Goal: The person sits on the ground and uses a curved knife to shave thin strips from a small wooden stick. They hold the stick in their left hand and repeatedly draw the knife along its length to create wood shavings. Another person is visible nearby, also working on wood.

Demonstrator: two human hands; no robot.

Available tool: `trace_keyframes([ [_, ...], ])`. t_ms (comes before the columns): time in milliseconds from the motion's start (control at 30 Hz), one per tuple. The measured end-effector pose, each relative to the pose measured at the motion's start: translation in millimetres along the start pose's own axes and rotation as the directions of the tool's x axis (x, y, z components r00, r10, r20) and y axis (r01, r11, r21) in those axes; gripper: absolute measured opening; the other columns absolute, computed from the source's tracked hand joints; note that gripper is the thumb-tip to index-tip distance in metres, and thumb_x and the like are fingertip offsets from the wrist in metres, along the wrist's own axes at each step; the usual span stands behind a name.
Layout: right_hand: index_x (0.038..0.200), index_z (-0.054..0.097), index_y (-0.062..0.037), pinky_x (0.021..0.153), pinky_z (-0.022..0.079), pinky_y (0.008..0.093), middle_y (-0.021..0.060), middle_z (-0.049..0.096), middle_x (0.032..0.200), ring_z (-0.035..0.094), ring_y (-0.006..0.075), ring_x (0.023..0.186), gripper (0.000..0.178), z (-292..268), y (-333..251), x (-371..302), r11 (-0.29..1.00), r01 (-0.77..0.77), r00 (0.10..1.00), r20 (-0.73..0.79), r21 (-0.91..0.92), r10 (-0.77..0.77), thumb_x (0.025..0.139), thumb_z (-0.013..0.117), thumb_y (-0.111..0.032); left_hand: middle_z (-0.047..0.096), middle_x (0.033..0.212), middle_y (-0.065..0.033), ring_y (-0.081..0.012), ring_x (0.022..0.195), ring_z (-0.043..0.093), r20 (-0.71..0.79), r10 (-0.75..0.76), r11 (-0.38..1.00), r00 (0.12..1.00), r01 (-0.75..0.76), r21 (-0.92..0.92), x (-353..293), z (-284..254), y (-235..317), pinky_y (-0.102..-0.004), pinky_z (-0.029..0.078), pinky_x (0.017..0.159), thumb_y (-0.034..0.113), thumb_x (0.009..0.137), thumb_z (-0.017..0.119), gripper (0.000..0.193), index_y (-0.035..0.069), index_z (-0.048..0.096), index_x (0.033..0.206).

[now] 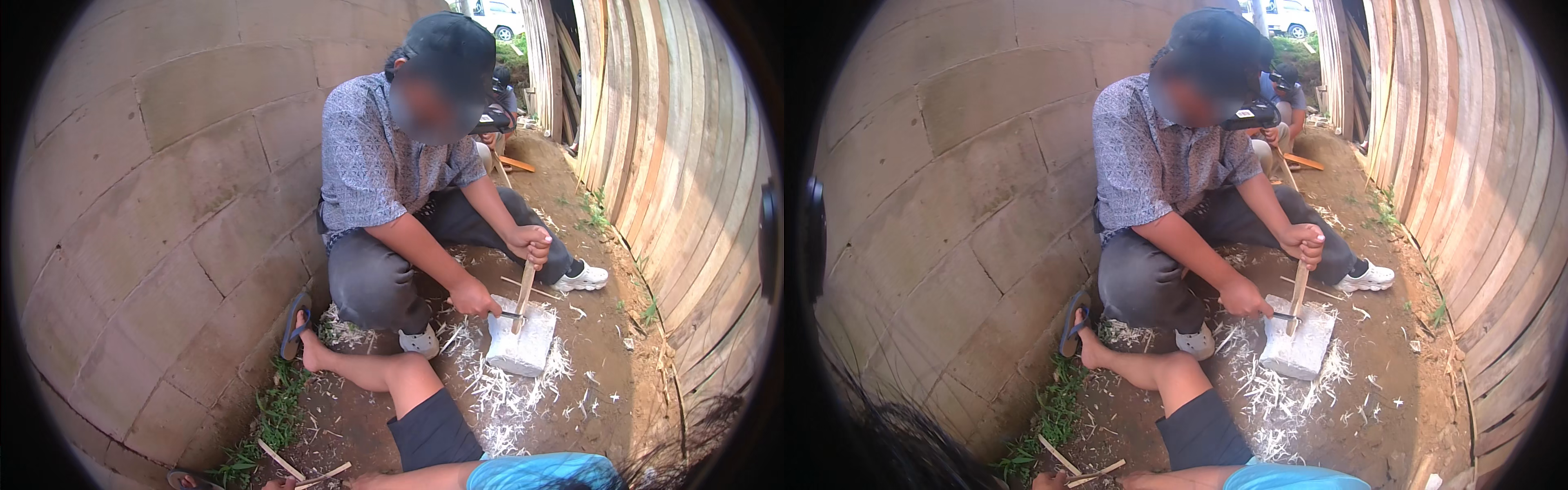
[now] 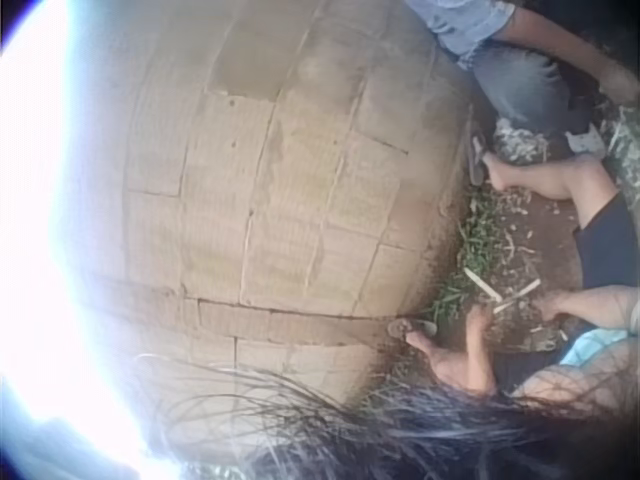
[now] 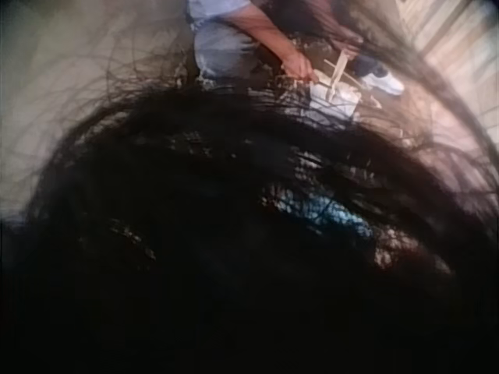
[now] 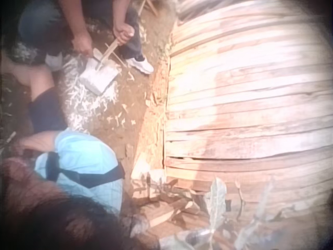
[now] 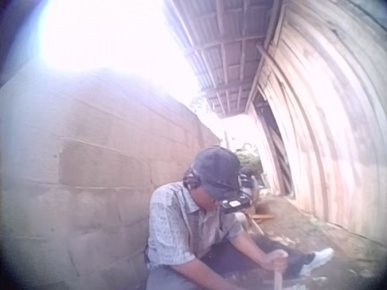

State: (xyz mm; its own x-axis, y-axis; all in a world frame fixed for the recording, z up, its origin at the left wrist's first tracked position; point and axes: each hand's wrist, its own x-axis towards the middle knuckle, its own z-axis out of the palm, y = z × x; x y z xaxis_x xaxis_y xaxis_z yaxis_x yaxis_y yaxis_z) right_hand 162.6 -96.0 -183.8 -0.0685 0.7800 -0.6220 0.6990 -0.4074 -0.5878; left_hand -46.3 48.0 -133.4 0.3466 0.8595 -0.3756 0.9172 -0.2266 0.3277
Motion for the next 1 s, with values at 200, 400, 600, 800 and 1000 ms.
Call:
trace_keyframes([
  [200,0.126,0.051,0.0006,0.087,0.049,0.0456,0.0224,0.065,0.11,0.063,0.0381,0.103,0.046,-1.0,0.2,0.5,1.0,-0.009,1.0,-0.005,0.006,0.009,0.086,0.047,-0.023,0.059,0.12,-0.0262,-0.0411,0.119,0.052,-0.007,-0.011,1.0,1.0,0.011,-0.021,-7.4,-2.3,8.2,-0.0463,0.041,0.1,0.056,0.088,0.049,0.064,0.003,0.061,0.12],
  [400,0.127,0.05,0.0006,0.087,0.049,0.0456,0.0224,0.065,0.11,0.062,0.0381,0.104,0.047,-1.9,0.5,0.3,1.0,-0.014,1.0,-0.009,-0.002,0.014,0.086,0.047,-0.023,0.062,0.108,-0.0254,-0.0394,0.106,0.057,0.013,0.027,1.0,1.0,-0.027,0.008,-0.2,4.3,-2.0,-0.0455,0.045,0.089,0.047,0.087,0.053,0.054,0.002,0.063,0.114],
  [600,0.127,0.049,0.0005,0.088,0.049,0.0455,0.0223,0.065,0.11,0.062,0.038,0.104,0.047,-1.6,0.3,3.7,1.0,-0.017,1.0,-0.011,-0.002,0.017,0.086,0.047,-0.022,0.064,0.094,-0.0237,-0.0363,0.089,0.063,0.066,0.027,1.0,0.997,-0.026,-0.016,-4.9,-2.5,1.3,-0.0439,0.049,0.076,0.035,0.085,0.057,0.041,0.001,0.064,0.106],
  [800,0.128,0.048,0.0005,0.088,0.049,0.0455,0.0223,0.064,0.111,0.062,0.038,0.104,0.048,0.4,4.6,7.5,1.0,-0.023,1.0,-0.01,-0.01,0.023,0.086,0.047,-0.022,0.067,0.079,-0.0221,-0.0333,0.073,0.068,0.167,0.063,0.997,0.984,-0.056,-0.05,-9.2,-4.6,-4.1,-0.0423,0.052,0.062,0.024,0.083,0.062,0.029,-0.001,0.065,0.097],
  [1000,0.129,0.047,0.0004,0.088,0.049,0.0455,0.0223,0.064,0.111,0.062,0.038,0.105,0.048,5.4,1.3,6.8,1.0,-0.019,1.0,-0.005,-0.003,0.018,0.086,0.047,-0.021,0.068,0.078,-0.0218,-0.0323,0.071,0.069,0.113,0.067,0.994,0.991,-0.056,-0.094,-31.2,-13.7,2.8,-0.0427,0.053,0.061,0.026,0.085,0.06,0.03,-0.001,0.066,0.096],
])
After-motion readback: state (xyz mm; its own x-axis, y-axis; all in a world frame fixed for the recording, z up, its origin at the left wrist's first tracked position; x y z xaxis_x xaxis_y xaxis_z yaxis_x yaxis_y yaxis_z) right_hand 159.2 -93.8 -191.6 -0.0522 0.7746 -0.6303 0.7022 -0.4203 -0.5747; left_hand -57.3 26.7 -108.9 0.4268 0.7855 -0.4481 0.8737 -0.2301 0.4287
